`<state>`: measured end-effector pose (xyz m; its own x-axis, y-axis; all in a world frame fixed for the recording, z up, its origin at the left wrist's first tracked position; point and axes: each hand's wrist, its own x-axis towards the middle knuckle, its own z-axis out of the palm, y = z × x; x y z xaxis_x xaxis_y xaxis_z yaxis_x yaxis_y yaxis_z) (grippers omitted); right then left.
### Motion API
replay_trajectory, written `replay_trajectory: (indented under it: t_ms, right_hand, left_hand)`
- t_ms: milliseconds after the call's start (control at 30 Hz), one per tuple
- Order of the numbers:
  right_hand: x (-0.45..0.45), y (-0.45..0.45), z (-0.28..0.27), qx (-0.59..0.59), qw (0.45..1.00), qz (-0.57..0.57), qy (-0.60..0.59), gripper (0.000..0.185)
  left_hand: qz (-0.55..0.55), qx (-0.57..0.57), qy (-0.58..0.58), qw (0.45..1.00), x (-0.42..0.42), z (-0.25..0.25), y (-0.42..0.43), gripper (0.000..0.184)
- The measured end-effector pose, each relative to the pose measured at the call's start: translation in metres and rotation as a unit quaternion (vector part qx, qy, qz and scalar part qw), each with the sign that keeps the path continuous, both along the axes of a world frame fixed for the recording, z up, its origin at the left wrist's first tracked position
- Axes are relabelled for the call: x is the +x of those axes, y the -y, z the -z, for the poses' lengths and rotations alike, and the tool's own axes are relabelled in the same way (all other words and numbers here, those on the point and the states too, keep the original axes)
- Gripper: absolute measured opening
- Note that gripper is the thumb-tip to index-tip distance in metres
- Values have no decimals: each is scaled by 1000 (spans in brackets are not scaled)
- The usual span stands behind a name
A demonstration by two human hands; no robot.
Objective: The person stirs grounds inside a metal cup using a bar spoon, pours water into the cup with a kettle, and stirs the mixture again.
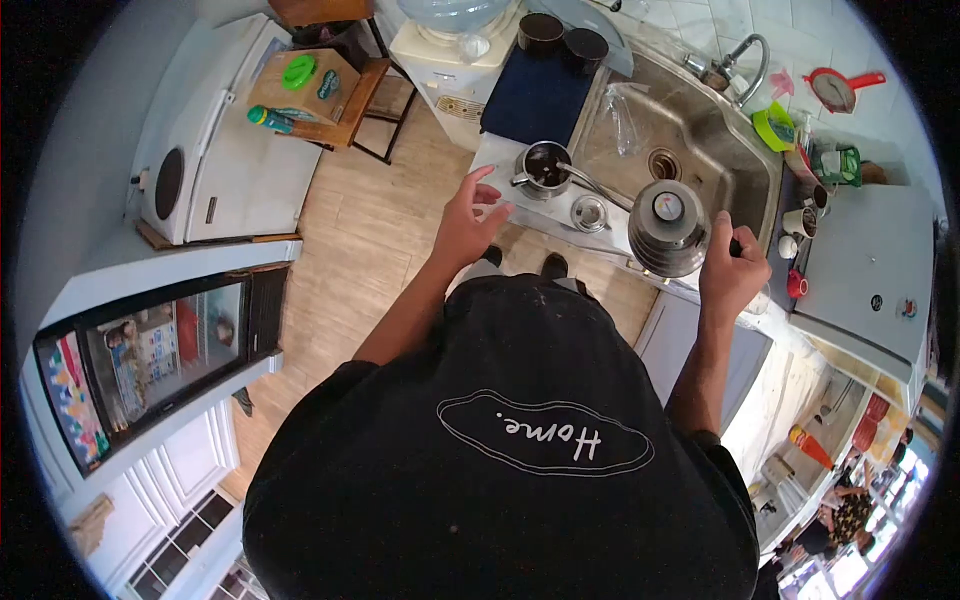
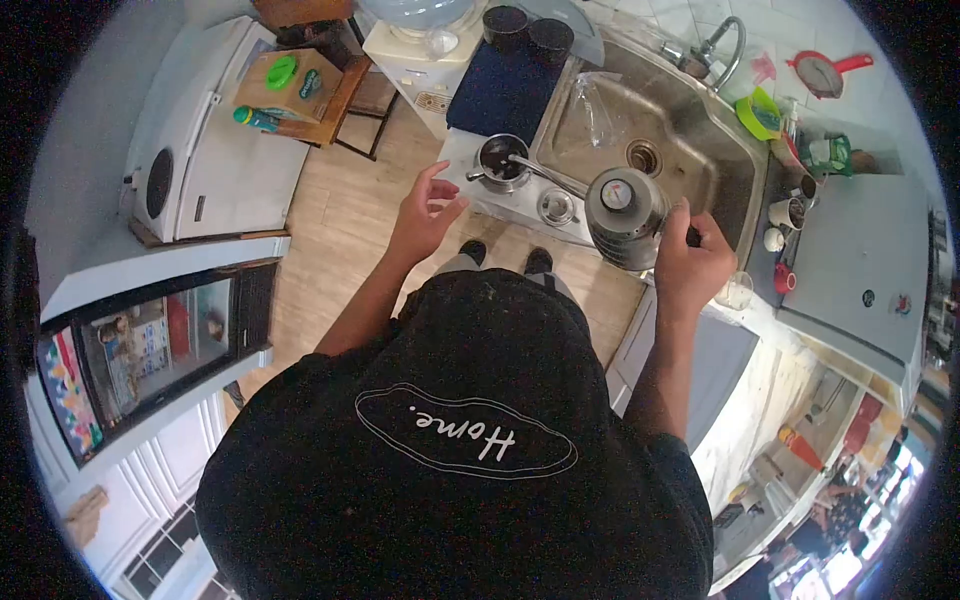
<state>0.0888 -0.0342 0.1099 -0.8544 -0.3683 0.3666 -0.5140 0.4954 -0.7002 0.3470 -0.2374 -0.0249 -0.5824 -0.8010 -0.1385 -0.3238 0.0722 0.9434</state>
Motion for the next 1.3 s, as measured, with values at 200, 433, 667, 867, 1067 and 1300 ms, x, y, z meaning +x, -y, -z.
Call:
replay_trajectory:
  t_ms: [200, 433, 667, 867, 1067, 1300]
  right_hand:
    - [28, 10, 7, 53, 994, 52, -85, 39]
    - [56, 12, 1, 108, 982, 112, -105, 34]
    - [75, 18, -9, 124, 976, 141, -109, 36]
    - [83, 21, -16, 125, 970, 165, -130, 37]
    - [89, 14, -18, 152, 957, 201, -142, 36]
    - [101, 6, -17, 160, 950, 229, -141, 35]
  left_hand:
    - [83, -1, 7, 997, -5, 2, 32, 64]
    - [172, -23, -34, 984, -12, 13, 54, 64]
    - [209, -16, -37, 977, -17, 19, 68, 52]
    - [261, -29, -43, 964, -20, 17, 78, 45]
    - [268, -11, -31, 963, -22, 17, 83, 40]
    - [289, -35, -44, 956, -23, 20, 89, 32]
